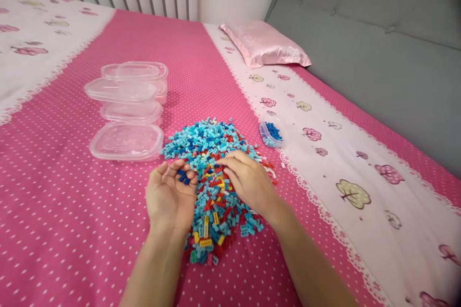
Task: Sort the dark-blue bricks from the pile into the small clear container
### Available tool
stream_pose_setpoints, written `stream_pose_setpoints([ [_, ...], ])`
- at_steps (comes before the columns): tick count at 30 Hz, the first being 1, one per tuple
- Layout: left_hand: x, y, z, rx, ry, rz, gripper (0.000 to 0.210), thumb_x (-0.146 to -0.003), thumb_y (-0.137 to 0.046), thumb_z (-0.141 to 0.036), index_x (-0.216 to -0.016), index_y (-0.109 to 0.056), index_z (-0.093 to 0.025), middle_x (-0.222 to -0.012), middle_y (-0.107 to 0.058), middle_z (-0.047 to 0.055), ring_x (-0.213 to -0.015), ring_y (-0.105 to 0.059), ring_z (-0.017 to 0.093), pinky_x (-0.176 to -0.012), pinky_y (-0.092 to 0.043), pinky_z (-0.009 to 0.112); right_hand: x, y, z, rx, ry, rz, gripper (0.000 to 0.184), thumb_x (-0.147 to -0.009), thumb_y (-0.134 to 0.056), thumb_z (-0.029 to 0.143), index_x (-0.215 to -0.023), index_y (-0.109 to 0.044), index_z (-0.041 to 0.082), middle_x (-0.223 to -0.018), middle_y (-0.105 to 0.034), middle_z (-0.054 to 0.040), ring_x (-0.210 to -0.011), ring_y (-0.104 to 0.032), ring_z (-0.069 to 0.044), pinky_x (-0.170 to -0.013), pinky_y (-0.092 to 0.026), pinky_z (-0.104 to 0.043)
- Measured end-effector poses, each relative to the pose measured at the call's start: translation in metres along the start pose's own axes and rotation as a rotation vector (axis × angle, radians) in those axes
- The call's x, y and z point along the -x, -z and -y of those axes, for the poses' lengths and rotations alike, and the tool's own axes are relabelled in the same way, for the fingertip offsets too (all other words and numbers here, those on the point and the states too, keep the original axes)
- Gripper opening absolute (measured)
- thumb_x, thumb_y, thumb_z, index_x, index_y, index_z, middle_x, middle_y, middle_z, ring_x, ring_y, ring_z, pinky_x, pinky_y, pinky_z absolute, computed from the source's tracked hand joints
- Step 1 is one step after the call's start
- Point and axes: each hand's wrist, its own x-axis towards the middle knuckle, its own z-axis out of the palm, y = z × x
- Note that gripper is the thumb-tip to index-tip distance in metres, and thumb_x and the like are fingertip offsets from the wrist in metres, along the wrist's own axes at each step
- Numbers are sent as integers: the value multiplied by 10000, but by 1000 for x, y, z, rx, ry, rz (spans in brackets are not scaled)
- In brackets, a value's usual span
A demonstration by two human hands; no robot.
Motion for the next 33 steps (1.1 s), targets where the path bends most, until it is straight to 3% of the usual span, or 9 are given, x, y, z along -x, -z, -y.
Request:
stream_pose_setpoints([
  [4, 0, 0, 1, 0, 29, 13, 212, -785, -392, -228, -656, -524, -123, -641, -483, 30, -564, -470, 101, -509, -424, 194, -2, -11, -2, 85, 43, 2, 278, -904, -413, 193, -1125, -580, 208, -1071, -568, -58, -932, -559, -169, -713, -456, -274],
  [9, -1, 0, 2, -4, 66, 17, 194, -782, -392, -226, -657, -506, -131, -623, -475, 21, -546, -459, 98, -503, -418, 196, 0, -15, -5, 155, 44, -18, 207, -904, -421, 213, -993, -608, 198, -1012, -569, -50, -875, -558, -162, -665, -427, -266],
  [16, -2, 0, 3, -16, 64, 26, 185, -777, -387, -222, -656, -497, -136, -626, -476, 21, -538, -457, 98, -498, -416, 200, 3, -7, -3, 157, 31, 2, 206, -846, -406, 109, -851, -595, 191, -958, -566, -37, -782, -558, -145, -584, -386, -259],
  [22, -1, 0, 2, -6, 72, 27, 180, -776, -386, -211, -656, -500, -143, -621, -473, 20, -533, -454, 98, -495, -416, 198, 2, -13, 0, 178, 24, -36, 199, -878, -443, 209, -1017, -584, 202, -1041, -549, -63, -853, -560, -166, -620, -425, -271],
  [33, 0, -2, 2, -31, 89, 22, 176, -776, -385, -208, -674, -509, -135, -627, -477, 22, -544, -462, 100, -498, -428, 200, 1, -20, 0, 189, -9, -31, 184, -871, -424, 133, -943, -587, 182, -1020, -566, -59, -856, -569, -163, -632, -431, -261],
])
